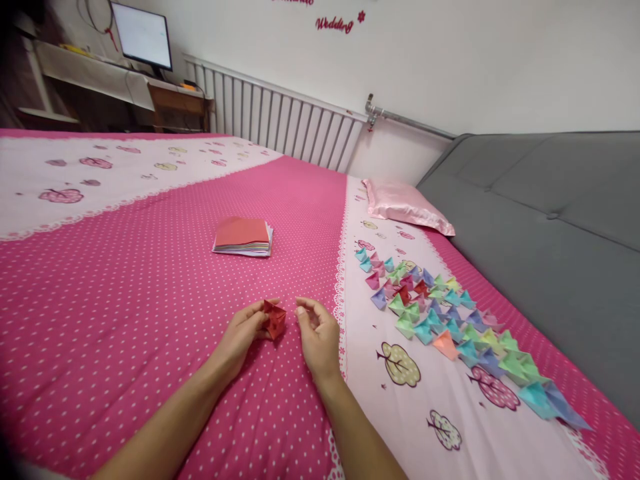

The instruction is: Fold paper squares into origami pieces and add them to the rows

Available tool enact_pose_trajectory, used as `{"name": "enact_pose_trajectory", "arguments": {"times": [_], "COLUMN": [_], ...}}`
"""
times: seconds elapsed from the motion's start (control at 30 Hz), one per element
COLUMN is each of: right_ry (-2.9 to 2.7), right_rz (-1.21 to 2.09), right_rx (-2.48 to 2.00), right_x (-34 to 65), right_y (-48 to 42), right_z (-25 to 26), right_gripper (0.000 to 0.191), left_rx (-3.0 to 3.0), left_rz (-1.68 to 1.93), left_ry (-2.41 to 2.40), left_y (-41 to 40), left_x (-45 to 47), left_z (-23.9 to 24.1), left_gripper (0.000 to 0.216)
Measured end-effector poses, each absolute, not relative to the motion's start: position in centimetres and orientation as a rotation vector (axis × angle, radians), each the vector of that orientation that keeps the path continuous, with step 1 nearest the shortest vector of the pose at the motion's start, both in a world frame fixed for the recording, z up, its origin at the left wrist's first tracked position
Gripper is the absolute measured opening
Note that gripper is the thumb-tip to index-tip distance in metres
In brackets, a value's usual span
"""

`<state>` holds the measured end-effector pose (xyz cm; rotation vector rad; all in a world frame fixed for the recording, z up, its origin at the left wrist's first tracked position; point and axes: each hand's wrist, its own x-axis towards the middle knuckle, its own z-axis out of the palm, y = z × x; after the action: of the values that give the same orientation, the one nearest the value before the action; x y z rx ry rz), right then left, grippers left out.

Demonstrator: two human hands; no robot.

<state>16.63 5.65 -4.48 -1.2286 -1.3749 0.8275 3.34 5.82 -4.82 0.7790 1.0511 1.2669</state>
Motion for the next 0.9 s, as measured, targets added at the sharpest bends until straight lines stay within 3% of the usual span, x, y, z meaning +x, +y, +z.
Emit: {"name": "enact_pose_trajectory", "arguments": {"times": [0.27,0.57,0.9], "right_ry": [-1.509,-1.686,-1.907], "right_rz": [0.785,0.803,0.603], "right_rx": [-1.298,-1.320,-1.201], "right_x": [16.4,15.8,14.0], "right_y": [5.5,4.7,4.0], "right_z": [-4.6,-4.1,-5.4], "right_gripper": [0.024,0.028,0.031], "left_rx": [0.814,1.444,1.544], "left_rz": [1.244,1.148,1.297], "left_ry": [1.174,1.939,2.235], "left_y": [6.3,5.8,6.6], "left_x": [3.0,1.1,-3.6], "left_z": [-5.9,-4.1,-2.9], "left_gripper": [0.034,0.037,0.035]}}
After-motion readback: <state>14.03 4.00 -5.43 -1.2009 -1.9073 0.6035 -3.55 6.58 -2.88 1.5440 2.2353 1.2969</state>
